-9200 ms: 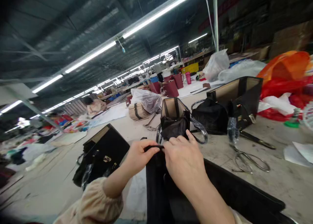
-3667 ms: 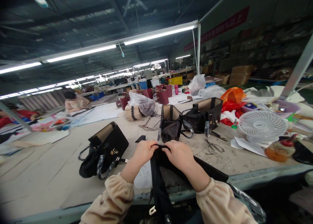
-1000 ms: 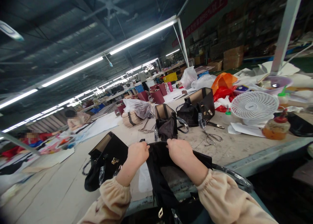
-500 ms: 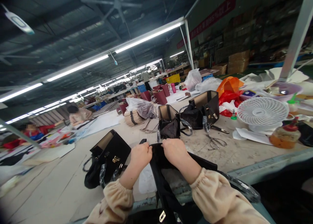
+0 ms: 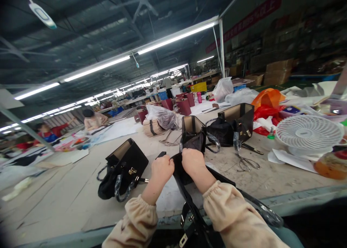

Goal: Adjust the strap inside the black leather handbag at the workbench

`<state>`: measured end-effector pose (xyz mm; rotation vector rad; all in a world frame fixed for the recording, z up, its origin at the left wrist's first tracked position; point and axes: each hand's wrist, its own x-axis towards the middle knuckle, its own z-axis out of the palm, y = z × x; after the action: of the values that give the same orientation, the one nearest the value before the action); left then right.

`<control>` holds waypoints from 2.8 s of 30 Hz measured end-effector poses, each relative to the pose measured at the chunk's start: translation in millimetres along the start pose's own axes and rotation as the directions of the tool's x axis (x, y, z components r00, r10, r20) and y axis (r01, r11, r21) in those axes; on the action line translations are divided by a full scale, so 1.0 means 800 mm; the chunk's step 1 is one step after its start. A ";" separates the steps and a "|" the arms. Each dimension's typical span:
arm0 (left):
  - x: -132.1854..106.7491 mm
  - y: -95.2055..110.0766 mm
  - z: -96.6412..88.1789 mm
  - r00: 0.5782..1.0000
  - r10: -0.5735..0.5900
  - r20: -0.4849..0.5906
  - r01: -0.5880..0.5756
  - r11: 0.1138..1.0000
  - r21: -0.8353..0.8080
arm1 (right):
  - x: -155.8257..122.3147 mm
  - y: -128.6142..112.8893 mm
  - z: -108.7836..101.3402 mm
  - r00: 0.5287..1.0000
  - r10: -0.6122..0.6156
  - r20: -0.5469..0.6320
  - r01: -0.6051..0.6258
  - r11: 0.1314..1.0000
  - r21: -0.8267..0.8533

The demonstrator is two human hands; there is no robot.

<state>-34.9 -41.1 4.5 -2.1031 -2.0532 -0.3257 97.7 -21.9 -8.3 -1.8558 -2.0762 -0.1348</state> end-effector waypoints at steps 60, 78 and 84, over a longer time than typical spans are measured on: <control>0.001 -0.007 -0.006 0.998 -0.017 0.065 0.017 1.000 -0.007 | -0.086 0.185 -0.063 0.895 -0.075 0.439 0.063 0.997 0.043; -0.008 -0.055 0.007 0.976 -0.183 0.115 0.206 0.950 -0.236 | -0.180 0.161 -0.049 0.927 -0.110 0.358 -0.236 0.569 0.788; -0.074 -0.104 0.041 0.901 -0.340 0.271 0.386 0.339 -0.858 | -0.171 0.111 -0.075 0.890 -0.190 0.415 -0.352 0.291 0.889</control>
<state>-118.5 -86.1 -45.7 -1.9454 -2.7176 -1.8800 207.0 -156.6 -10.4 -1.1607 -1.5440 1.4365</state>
